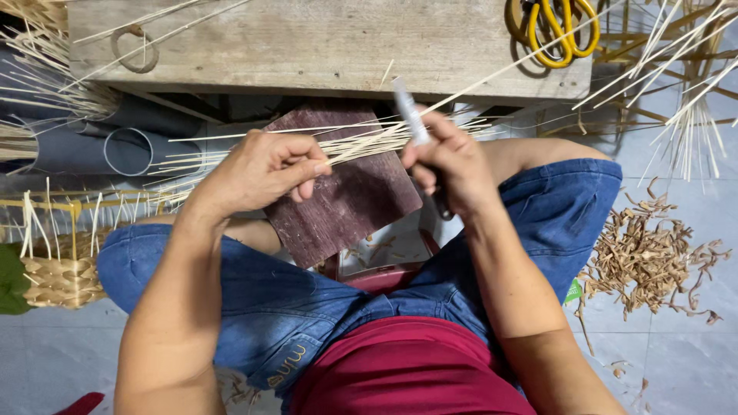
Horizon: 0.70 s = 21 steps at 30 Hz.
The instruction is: The person sits on the floor and whittles thin bamboo sticks with a small knife, rotating each stick to shave and point the ends, then sets finished sticks on a pile. They briefly use scissors to trim sticks and reach to gather more raw sticks from the bench.
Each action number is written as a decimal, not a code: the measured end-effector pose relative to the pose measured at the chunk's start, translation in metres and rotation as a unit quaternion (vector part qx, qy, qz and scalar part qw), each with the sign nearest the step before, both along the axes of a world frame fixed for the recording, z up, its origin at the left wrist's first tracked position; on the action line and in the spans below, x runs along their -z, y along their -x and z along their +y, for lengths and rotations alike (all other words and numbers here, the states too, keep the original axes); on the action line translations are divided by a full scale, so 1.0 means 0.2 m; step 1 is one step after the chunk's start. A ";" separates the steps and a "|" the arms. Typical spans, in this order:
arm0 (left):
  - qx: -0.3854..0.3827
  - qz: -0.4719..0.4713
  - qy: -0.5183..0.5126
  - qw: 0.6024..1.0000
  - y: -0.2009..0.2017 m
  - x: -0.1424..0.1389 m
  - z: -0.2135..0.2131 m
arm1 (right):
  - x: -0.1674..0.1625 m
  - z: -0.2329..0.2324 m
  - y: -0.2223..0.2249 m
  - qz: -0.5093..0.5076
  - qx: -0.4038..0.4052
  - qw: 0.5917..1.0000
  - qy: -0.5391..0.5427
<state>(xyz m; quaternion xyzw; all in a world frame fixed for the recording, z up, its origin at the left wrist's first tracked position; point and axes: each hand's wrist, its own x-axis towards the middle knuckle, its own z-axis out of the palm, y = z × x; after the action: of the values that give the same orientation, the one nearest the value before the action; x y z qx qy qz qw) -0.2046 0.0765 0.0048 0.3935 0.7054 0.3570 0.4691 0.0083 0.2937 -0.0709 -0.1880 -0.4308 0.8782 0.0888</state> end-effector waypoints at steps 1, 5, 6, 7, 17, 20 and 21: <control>-0.001 0.012 0.006 1.000 0.01 -0.01 -0.01 | 0.00 0.06 -0.01 0.015 0.032 0.999 0.013; -0.019 0.039 0.051 0.998 0.06 -0.02 -0.06 | -0.02 0.21 -0.08 0.044 0.108 0.993 0.007; -0.023 0.049 0.046 0.997 0.07 -0.02 -0.06 | -0.02 0.21 -0.08 0.044 0.113 0.993 0.010; -0.027 0.060 0.041 0.997 0.07 -0.01 -0.06 | -0.02 0.20 -0.08 0.045 0.117 0.992 0.012; -0.081 0.037 -0.018 0.996 -0.08 0.14 0.09 | 0.02 -0.09 0.04 0.008 -0.020 0.999 -0.035; -0.066 0.083 -0.016 0.994 -0.04 0.11 0.06 | 0.03 0.01 0.02 0.008 0.030 0.999 -0.023; -0.068 0.086 -0.013 0.994 -0.03 0.10 0.04 | 0.04 0.05 0.01 0.011 0.043 0.999 -0.017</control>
<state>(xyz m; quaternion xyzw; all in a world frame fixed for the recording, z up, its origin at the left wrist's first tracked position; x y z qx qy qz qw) -0.1989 0.0853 -0.0147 0.3799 0.7638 0.3624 0.3755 0.0057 0.3033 -0.0785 -0.1949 -0.4363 0.8680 0.1350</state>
